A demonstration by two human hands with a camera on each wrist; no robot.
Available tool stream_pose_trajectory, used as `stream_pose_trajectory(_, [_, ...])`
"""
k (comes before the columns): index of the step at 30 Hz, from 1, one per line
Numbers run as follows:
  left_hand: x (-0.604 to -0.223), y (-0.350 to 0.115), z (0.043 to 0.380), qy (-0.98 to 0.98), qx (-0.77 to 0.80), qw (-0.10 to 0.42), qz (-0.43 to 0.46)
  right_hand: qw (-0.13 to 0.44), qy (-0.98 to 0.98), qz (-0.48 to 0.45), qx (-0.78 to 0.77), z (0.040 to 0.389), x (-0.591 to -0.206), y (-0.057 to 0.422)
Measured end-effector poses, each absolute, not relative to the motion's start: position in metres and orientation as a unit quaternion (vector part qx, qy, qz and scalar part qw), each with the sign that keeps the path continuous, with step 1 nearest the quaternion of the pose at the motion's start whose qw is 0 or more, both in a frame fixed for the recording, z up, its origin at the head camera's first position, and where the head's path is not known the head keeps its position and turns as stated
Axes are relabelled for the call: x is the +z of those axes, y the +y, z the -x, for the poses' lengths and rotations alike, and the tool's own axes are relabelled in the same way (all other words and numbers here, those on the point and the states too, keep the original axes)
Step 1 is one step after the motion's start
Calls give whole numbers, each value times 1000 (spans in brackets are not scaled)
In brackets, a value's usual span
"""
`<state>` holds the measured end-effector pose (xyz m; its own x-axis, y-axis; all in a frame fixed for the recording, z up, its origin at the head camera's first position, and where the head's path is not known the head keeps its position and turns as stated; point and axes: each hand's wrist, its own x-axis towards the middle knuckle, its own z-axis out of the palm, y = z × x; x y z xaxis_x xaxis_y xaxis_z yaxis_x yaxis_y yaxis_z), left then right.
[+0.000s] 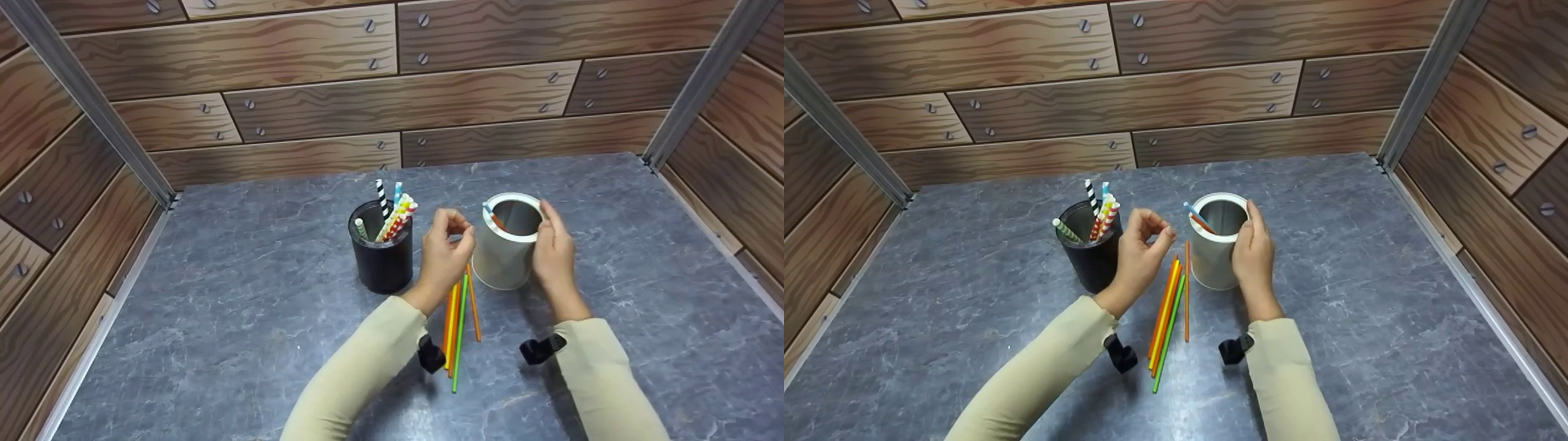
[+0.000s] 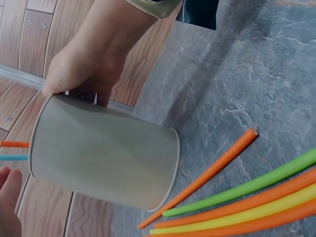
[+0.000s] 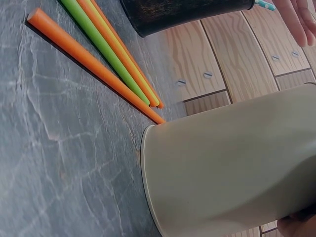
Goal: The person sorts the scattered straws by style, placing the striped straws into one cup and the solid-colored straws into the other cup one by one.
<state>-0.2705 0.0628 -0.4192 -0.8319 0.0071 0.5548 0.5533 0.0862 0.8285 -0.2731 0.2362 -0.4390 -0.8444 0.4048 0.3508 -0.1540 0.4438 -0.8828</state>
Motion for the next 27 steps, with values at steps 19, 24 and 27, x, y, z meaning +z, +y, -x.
stream_pose_trajectory(19, [-446, 47, 273, -838, -514, 122, 137, 275, -802, 74, 526, 274, -440, 236])
stream_pose_trajectory(24, [-457, 45, 272, -868, -472, 95, 126, 275, -800, 73, 528, 274, -440, 236])
stream_pose_trajectory(27, [-462, 44, 272, -882, -450, 72, 121, 278, -800, 71, 527, 275, -441, 236])
